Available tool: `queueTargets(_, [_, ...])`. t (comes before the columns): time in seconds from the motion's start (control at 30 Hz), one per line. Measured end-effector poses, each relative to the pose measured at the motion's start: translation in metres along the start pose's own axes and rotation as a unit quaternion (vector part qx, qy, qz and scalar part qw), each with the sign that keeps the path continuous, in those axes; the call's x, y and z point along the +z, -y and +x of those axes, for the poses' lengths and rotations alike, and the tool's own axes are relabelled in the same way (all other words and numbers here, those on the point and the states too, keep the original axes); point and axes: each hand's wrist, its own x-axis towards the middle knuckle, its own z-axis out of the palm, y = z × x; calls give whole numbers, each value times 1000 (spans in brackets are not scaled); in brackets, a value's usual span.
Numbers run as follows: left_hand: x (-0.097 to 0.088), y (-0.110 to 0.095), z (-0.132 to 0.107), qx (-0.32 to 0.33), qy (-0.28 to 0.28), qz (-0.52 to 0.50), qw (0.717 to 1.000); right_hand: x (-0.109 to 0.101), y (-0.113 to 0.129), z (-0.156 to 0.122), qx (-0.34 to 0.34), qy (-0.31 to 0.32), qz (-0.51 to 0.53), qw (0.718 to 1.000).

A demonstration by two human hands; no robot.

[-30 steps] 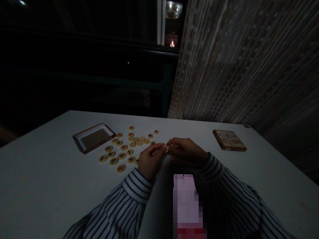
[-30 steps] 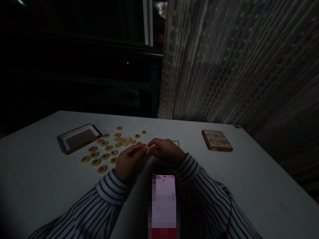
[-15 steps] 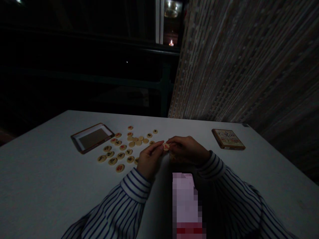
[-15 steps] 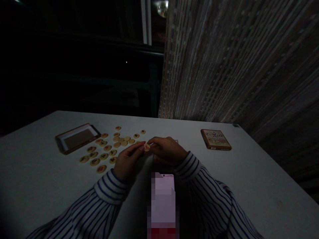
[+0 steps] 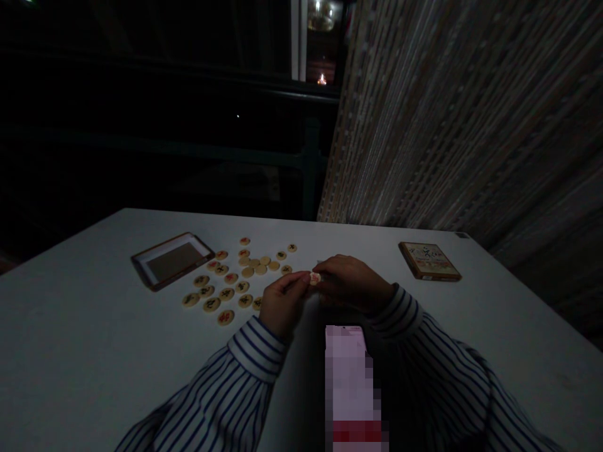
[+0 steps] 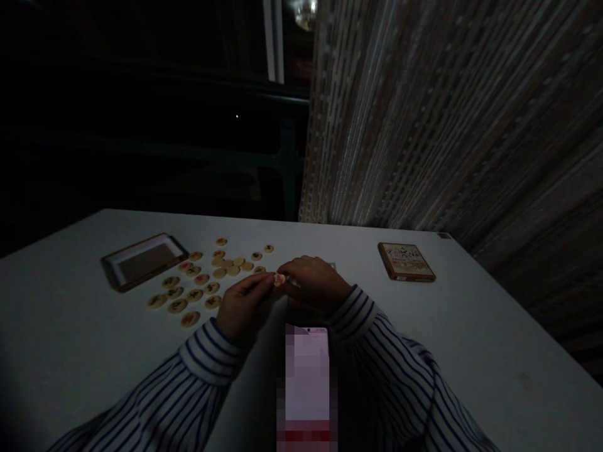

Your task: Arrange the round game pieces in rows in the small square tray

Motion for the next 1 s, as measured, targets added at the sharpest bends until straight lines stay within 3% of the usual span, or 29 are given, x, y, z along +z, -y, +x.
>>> queueTargets(0.3, [3,2,-2,-16,19,18,1000,-6,2,-1,-2,43,-14,999])
queueTargets(0.47, [1,5,-2,11,42,37,998,-7,1,-2,-6,39,-25,999])
queueTargets(0.8, [-1,17,2,51,-6,138,989,-18,-2,-4,18,51,-62,997])
queueTargets(1.0, [-4,23,3,95,5,202,975,-18,-9,-7,41,56,-77,995])
